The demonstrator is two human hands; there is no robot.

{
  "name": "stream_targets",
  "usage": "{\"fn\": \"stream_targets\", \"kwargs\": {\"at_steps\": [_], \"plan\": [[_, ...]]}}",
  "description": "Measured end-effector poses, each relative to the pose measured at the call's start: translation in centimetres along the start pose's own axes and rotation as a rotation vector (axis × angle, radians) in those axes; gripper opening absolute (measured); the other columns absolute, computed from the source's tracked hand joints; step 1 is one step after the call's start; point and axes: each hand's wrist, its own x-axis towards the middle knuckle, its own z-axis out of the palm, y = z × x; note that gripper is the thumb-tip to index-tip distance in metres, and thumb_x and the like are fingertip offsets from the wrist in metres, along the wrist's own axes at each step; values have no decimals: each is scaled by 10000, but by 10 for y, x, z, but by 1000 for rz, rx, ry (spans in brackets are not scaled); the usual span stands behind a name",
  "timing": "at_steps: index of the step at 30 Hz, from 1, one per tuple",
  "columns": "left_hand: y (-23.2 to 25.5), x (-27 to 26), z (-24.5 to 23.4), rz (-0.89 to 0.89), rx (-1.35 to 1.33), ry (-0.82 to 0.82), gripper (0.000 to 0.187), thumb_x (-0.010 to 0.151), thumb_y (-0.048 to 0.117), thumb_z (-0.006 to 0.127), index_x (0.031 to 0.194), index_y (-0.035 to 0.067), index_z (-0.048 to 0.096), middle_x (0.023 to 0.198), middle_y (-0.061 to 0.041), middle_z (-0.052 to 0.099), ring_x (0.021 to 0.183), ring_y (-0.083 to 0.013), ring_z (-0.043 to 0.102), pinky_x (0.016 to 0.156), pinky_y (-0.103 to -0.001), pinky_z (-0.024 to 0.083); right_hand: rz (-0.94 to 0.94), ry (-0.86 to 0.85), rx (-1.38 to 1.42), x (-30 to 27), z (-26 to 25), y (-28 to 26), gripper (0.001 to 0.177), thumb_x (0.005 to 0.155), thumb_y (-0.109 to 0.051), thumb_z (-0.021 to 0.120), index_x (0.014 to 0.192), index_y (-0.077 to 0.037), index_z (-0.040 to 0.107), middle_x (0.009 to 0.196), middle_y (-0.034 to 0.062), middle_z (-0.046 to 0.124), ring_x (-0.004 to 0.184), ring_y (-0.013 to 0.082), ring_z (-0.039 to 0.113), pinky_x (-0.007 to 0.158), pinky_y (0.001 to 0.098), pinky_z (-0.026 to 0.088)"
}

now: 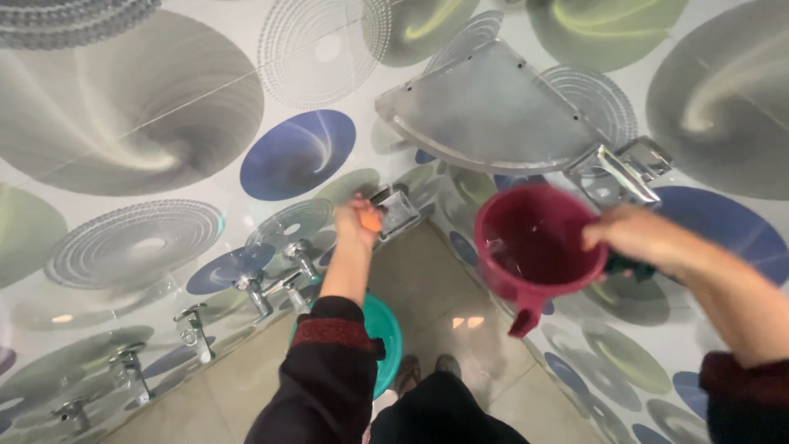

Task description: The person wipes a transparent plastic corner shelf in a bathroom using a dark cloth. They repeatedly rinse the cloth under running water from a faucet into a teal basin and continue wiping the shelf and surrounding wall tiles.

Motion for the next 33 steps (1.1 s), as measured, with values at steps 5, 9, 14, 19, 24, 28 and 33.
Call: {"fn": "stream_targets", "kwargs": {"at_steps": [5, 9, 14, 19, 24, 28, 33], "plan": [[-24, 0, -49, -39, 237, 237, 354, 905, 485, 488, 681, 213, 451, 522, 16, 414, 404, -162, 391, 376, -320, 255, 10, 45, 74, 30, 52, 51, 279, 802, -237, 711, 842, 33, 766, 665, 158, 741, 504, 228, 641, 467, 364, 484], [-52, 16, -69, -52, 390, 467, 431, 921, 551, 697, 851, 149, 556, 646, -59, 576, 500, -175, 511, 442, -298, 353, 21, 18, 72, 63, 77, 101, 291, 767, -224, 703, 834, 46, 788, 683, 160, 769, 554, 216, 696, 527, 364, 526], [-112, 14, -42, -88, 438, 145, 259, 887, 199, 754, 1100, 85, 663, 919, -78, 705, 734, -215, 712, 596, -357, 591, 17, 39, 54, 81, 99, 148, 338, 799, -268, 680, 813, 37, 824, 690, 138, 760, 559, 215, 696, 544, 345, 539], [-143, -104, 126, -311, 1065, -616, 353, 905, 105, 624, 1257, 69, 610, 1000, -80, 718, 790, -183, 701, 608, -326, 556, 221, 42, 142, 63, 99, 167, 314, 836, -263, 638, 879, -2, 808, 691, 123, 768, 552, 240, 677, 506, 396, 537], [-195, -174, 267, 430, 1479, -1279, 396, 897, 71, 586, 1290, 58, 628, 1028, -179, 766, 912, -299, 737, 757, -400, 570, 254, 108, 186, 42, 85, 201, 322, 815, -253, 662, 859, 37, 797, 688, 132, 743, 558, 245, 670, 504, 396, 541], [-259, -198, 320, 931, 1822, -1137, 195, 948, 203, 673, 1109, 94, 689, 997, -242, 716, 985, -403, 704, 853, -483, 570, 166, 162, 186, 34, 83, 228, 318, 766, -240, 692, 805, 52, 813, 661, 141, 772, 579, 215, 710, 551, 352, 552], [-280, -212, 336, 921, 1895, -925, 411, 787, 274, 742, 1100, 39, 616, 1008, -212, 699, 927, -394, 702, 769, -486, 573, 268, 134, 204, 11, 78, 220, 318, 805, -247, 662, 817, 49, 780, 671, 142, 737, 569, 235, 677, 536, 389, 540]]}}
